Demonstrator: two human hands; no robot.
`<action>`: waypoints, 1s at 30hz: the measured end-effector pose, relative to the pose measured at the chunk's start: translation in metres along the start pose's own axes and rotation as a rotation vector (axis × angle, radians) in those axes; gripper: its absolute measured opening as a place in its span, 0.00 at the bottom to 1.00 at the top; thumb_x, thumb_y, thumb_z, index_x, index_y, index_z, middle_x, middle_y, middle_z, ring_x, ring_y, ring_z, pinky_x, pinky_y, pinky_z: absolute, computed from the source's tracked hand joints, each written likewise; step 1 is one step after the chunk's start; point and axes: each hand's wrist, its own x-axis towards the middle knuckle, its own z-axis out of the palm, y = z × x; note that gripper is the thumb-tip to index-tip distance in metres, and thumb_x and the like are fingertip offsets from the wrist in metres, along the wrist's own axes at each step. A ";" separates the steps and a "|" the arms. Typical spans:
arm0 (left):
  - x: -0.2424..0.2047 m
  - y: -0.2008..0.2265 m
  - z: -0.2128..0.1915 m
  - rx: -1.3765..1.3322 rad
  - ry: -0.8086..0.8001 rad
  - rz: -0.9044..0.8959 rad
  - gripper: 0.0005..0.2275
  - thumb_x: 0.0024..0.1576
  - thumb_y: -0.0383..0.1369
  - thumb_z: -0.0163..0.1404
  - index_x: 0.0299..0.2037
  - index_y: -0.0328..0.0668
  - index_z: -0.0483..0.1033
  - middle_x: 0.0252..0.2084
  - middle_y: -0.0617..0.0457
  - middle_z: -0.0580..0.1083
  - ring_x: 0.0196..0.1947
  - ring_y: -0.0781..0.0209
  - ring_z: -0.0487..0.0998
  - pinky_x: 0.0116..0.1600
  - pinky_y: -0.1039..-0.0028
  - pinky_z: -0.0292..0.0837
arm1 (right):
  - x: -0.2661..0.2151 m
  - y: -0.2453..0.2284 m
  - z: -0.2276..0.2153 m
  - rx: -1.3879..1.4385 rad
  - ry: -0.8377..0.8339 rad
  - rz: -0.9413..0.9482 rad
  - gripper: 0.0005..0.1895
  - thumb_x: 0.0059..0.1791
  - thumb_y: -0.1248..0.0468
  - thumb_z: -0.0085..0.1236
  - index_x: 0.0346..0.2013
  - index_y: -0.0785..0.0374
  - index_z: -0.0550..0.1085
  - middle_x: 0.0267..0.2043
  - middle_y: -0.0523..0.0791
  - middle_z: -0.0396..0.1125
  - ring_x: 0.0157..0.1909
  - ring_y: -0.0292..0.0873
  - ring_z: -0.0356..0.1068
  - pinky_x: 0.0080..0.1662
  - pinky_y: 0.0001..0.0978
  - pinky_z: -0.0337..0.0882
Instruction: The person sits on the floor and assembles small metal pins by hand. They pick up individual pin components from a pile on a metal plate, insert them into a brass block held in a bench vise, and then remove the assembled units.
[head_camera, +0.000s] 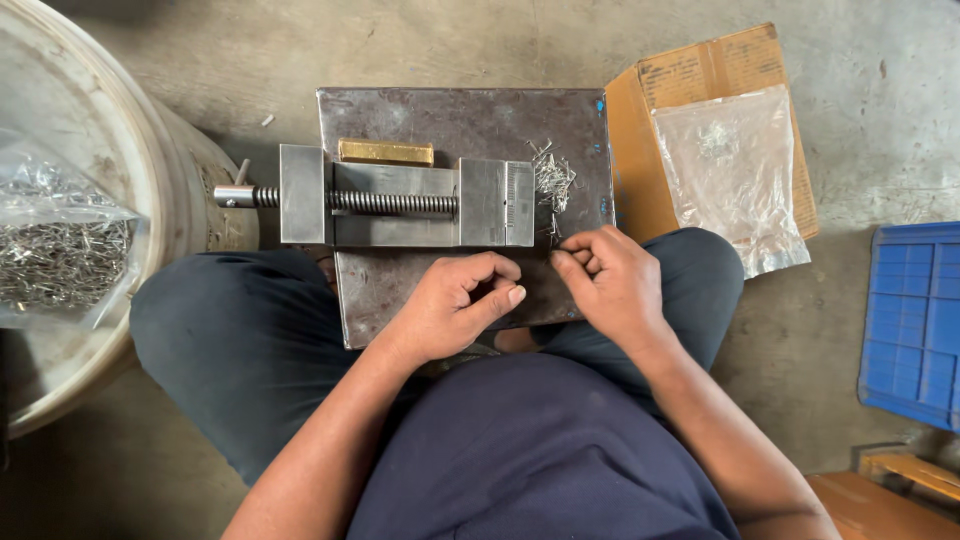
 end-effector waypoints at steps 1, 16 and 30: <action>0.000 0.000 0.000 0.001 0.001 -0.007 0.07 0.61 0.32 0.55 0.41 0.35 0.76 0.25 0.59 0.70 0.25 0.73 0.66 0.31 0.78 0.66 | 0.001 -0.003 0.001 -0.047 0.010 -0.029 0.08 0.46 0.63 0.67 0.36 0.63 0.78 0.32 0.45 0.71 0.30 0.40 0.73 0.34 0.33 0.72; -0.001 0.015 0.003 0.209 0.032 0.129 0.13 0.58 0.38 0.57 0.44 0.37 0.78 0.31 0.45 0.77 0.30 0.52 0.79 0.35 0.66 0.73 | -0.012 -0.016 -0.001 0.174 0.018 -0.147 0.05 0.47 0.66 0.67 0.32 0.65 0.77 0.30 0.43 0.68 0.26 0.34 0.64 0.31 0.26 0.65; -0.003 0.000 -0.003 0.079 -0.031 0.078 0.09 0.63 0.38 0.51 0.40 0.40 0.79 0.30 0.48 0.78 0.29 0.52 0.80 0.36 0.67 0.73 | -0.009 -0.016 0.000 0.421 -0.212 -0.266 0.05 0.51 0.67 0.62 0.39 0.67 0.76 0.39 0.44 0.72 0.39 0.36 0.71 0.42 0.26 0.71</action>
